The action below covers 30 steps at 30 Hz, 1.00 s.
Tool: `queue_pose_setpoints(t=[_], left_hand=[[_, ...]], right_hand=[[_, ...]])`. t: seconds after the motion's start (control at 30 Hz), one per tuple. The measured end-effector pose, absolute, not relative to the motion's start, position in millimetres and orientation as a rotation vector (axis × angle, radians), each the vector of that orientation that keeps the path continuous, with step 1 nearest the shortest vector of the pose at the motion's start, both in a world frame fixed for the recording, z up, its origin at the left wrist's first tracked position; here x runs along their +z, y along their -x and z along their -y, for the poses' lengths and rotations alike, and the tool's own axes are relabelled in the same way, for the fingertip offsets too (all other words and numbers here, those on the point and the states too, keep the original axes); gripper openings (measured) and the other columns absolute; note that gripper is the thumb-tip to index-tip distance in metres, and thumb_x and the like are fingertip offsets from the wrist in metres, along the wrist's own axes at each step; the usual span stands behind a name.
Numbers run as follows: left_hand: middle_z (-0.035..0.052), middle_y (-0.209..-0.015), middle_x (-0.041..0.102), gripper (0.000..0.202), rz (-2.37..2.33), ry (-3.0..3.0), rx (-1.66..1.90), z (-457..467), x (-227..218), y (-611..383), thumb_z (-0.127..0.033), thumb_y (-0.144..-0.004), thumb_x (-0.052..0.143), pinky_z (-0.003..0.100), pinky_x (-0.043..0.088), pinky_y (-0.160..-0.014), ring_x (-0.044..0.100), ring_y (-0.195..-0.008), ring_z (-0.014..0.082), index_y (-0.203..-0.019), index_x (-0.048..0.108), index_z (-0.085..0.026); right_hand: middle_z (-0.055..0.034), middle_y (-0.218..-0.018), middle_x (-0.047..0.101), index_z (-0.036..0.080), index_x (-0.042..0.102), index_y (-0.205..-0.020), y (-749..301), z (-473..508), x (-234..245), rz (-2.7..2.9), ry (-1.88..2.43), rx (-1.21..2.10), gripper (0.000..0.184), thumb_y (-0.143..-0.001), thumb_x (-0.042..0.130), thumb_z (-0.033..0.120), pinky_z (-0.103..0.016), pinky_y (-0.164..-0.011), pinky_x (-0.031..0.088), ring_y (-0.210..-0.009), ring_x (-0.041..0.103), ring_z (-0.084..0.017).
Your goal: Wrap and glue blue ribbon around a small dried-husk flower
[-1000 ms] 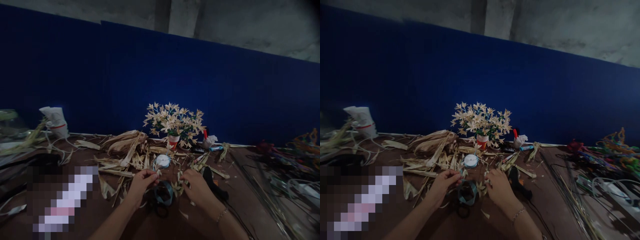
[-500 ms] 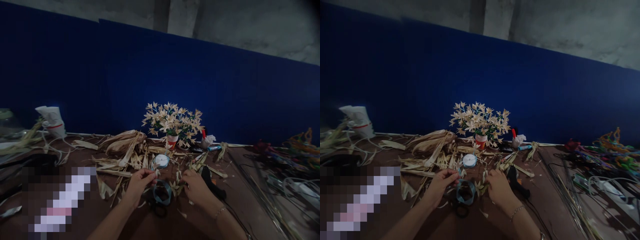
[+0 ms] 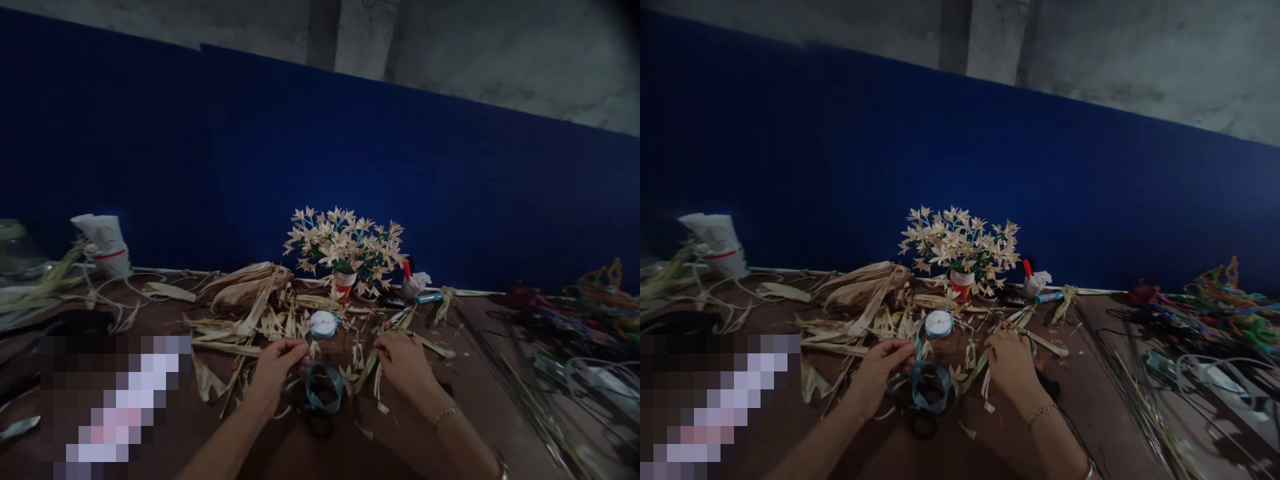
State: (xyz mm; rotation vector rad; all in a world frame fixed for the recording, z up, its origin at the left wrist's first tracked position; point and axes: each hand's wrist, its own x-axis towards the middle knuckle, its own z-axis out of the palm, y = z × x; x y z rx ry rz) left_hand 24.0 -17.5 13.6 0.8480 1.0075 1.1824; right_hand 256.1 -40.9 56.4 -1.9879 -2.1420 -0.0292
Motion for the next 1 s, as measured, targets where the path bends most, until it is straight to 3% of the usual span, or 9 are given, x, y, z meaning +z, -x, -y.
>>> queue_pose_setpoints(t=[0.13,0.3,0.57,0.77,0.9,1.0], left_hand=[[0.0005,-0.061,0.062,0.022,-0.995,-0.810,1.214,16.3,12.4,-21.8,-0.028,-0.056,0.068,0.019,0.043,-0.054,0.056,-0.054,0.0092,-0.070,0.060,-0.013],[0.0011,-0.062,0.062,0.023,-0.978,-0.789,1.211,17.8,15.9,-22.1,-0.029,-0.055,0.068,0.019,0.042,-0.052,0.055,-0.053,0.0086,-0.068,0.059,-0.013],[-0.0015,-0.061,0.059,0.025,-0.973,-0.787,1.253,17.0,18.2,-20.2,-0.032,-0.055,0.068,0.018,0.040,-0.051,0.052,-0.052,0.0075,-0.069,0.058,-0.014],[-0.0052,-0.053,0.053,0.027,-0.999,-0.723,1.317,13.3,17.1,-17.0,-0.030,-0.054,0.069,0.015,0.036,-0.046,0.048,-0.046,0.0048,-0.073,0.057,-0.015],[-0.0055,-0.050,0.053,0.031,-0.978,-0.734,1.333,11.2,17.0,-14.9,-0.034,-0.052,0.069,0.016,0.034,-0.045,0.047,-0.043,0.0051,-0.073,0.058,-0.014],[-0.0054,-0.047,0.051,0.033,-0.987,-0.764,1.350,9.3,15.2,-12.5,-0.036,-0.050,0.070,0.017,0.032,-0.043,0.045,-0.041,0.0056,-0.072,0.058,-0.014]], right_hand=[[-0.0033,-0.086,0.063,0.021,0.061,-0.079,-256.4,34.5,59.0,2.099,1.965,-0.015,0.023,-0.072,0.041,0.013,-0.030,-0.079,0.026,-0.087,0.052,-0.017],[-0.0033,-0.082,0.063,0.020,0.061,-0.080,-248.7,33.4,55.5,2.140,1.859,0.093,0.022,-0.072,0.041,0.015,-0.026,-0.073,0.031,-0.081,0.054,-0.016],[-0.0012,-0.081,0.064,0.024,0.060,-0.074,-239.1,41.9,52.3,2.027,1.947,-0.098,0.020,-0.074,0.042,0.017,-0.041,-0.091,0.012,-0.084,0.054,-0.019],[-0.0020,-0.079,0.062,0.021,0.060,-0.075,-217.1,46.6,54.6,2.125,1.779,0.064,0.017,-0.074,0.044,0.016,-0.030,-0.081,0.025,-0.080,0.053,-0.016],[-0.0009,-0.085,0.060,0.025,0.059,-0.082,-174.2,45.2,50.0,2.282,1.574,0.082,0.016,-0.073,0.048,0.017,-0.030,-0.076,0.026,-0.088,0.047,-0.018],[-0.0059,-0.091,0.057,0.020,0.059,-0.086,-145.1,38.3,45.6,2.457,1.479,0.028,0.018,-0.071,0.050,0.018,-0.032,-0.075,0.029,-0.092,0.044,-0.021]])
